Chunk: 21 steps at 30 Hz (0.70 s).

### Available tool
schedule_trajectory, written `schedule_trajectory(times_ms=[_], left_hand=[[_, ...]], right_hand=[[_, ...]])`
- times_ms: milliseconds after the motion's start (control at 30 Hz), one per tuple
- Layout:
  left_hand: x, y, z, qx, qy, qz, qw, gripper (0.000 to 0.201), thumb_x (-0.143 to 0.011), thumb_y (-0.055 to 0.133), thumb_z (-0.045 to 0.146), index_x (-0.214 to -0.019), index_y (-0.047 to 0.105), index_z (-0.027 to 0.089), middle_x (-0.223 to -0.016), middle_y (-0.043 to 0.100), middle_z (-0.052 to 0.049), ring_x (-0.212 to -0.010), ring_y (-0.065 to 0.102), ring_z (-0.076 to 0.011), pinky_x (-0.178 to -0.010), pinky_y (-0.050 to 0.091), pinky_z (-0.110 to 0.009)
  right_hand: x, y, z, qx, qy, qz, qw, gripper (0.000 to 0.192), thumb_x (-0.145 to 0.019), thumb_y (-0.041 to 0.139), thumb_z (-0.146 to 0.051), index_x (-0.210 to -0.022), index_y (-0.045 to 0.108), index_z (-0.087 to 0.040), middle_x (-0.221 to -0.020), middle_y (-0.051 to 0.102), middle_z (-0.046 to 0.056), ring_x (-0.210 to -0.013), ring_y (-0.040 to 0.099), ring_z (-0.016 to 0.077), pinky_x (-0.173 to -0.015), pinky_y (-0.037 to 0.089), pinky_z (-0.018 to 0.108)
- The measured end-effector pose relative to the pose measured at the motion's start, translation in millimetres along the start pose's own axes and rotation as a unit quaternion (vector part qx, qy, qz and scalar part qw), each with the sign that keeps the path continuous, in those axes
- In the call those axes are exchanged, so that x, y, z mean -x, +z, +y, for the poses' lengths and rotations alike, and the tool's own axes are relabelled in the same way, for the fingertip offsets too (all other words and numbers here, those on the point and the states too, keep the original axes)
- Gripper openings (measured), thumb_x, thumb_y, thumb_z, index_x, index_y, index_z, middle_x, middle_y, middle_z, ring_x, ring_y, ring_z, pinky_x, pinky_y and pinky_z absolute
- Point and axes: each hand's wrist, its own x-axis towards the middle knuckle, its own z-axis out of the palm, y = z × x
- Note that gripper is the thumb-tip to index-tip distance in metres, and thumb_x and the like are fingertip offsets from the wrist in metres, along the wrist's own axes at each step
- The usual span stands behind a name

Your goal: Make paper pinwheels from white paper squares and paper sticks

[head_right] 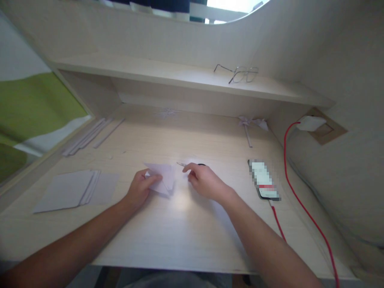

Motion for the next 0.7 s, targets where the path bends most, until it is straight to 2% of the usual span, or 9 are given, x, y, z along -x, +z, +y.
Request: schedule_trajectory(times_ms=[33,100,233,333,400,567,700], left_hand=[[2.0,1.4,0.6,-0.008,0.002,0.002,1.000,0.021,-0.060,0.073,0.035,-0.058,0.063,0.016,-0.053,0.055,0.002,-0.049,0.046,-0.0125,-0.049,0.034,-0.025],[5.9,3.6,0.8,-0.021,0.002,0.001,1.000,0.022,-0.059,0.072,0.035,-0.056,0.062,0.016,-0.052,0.054,0.002,-0.048,0.045,-0.0122,-0.048,0.033,-0.025],[11.1,4.6,-4.3,-0.029,0.006,-0.006,1.000,0.022,-0.060,0.073,0.034,-0.057,0.062,0.016,-0.053,0.055,0.002,-0.049,0.046,-0.0124,-0.049,0.034,-0.025],[11.6,3.6,-9.0,-0.031,0.011,-0.006,0.999,0.021,-0.062,0.074,0.034,-0.059,0.063,0.016,-0.054,0.057,0.002,-0.051,0.047,-0.0127,-0.050,0.036,-0.025],[11.3,3.4,-10.3,-0.034,0.017,-0.004,0.999,0.021,-0.063,0.075,0.034,-0.059,0.063,0.017,-0.055,0.058,0.002,-0.052,0.048,-0.0131,-0.051,0.037,-0.025],[13.4,5.8,-6.0,-0.074,0.012,-0.010,0.997,0.025,-0.064,0.075,0.039,-0.059,0.064,0.017,-0.053,0.057,0.002,-0.050,0.047,-0.0131,-0.050,0.035,-0.025],[16.8,9.0,0.3,-0.092,0.009,-0.010,0.996,0.030,-0.064,0.075,0.045,-0.055,0.063,0.018,-0.050,0.055,0.002,-0.048,0.045,-0.0128,-0.047,0.034,-0.025]], right_hand=[[2.7,2.6,3.0,-0.047,0.006,0.030,0.998,0.035,-0.089,0.050,-0.013,-0.115,0.074,-0.018,-0.096,0.077,0.007,-0.080,0.066,0.0169,-0.074,0.048,0.028],[6.6,8.5,7.9,-0.138,0.031,0.094,0.986,0.033,-0.089,0.052,-0.018,-0.110,0.077,-0.019,-0.091,0.077,0.006,-0.083,0.068,0.0179,-0.077,0.050,0.029],[9.6,19.3,8.8,-0.295,0.076,0.199,0.931,0.024,-0.082,0.065,-0.029,-0.097,0.078,-0.016,-0.083,0.077,0.006,-0.079,0.071,0.0194,-0.077,0.053,0.032],[11.2,26.9,4.4,-0.383,0.096,0.240,0.887,0.025,-0.075,0.074,-0.033,-0.092,0.076,-0.015,-0.082,0.078,0.007,-0.077,0.074,0.0202,-0.080,0.056,0.034],[12.6,31.4,1.8,-0.409,0.105,0.253,0.870,0.025,-0.073,0.077,-0.034,-0.090,0.076,-0.016,-0.081,0.078,0.007,-0.076,0.075,0.0205,-0.080,0.057,0.035],[14.0,34.1,-0.2,-0.412,0.096,0.274,0.863,0.023,-0.074,0.078,-0.035,-0.087,0.073,-0.016,-0.074,0.075,0.005,-0.071,0.073,0.0192,-0.074,0.056,0.033],[13.8,28.8,-2.0,-0.347,0.073,0.304,0.884,0.017,-0.081,0.072,-0.032,-0.089,0.072,-0.018,-0.077,0.072,0.002,-0.072,0.068,0.0168,-0.070,0.053,0.029]])
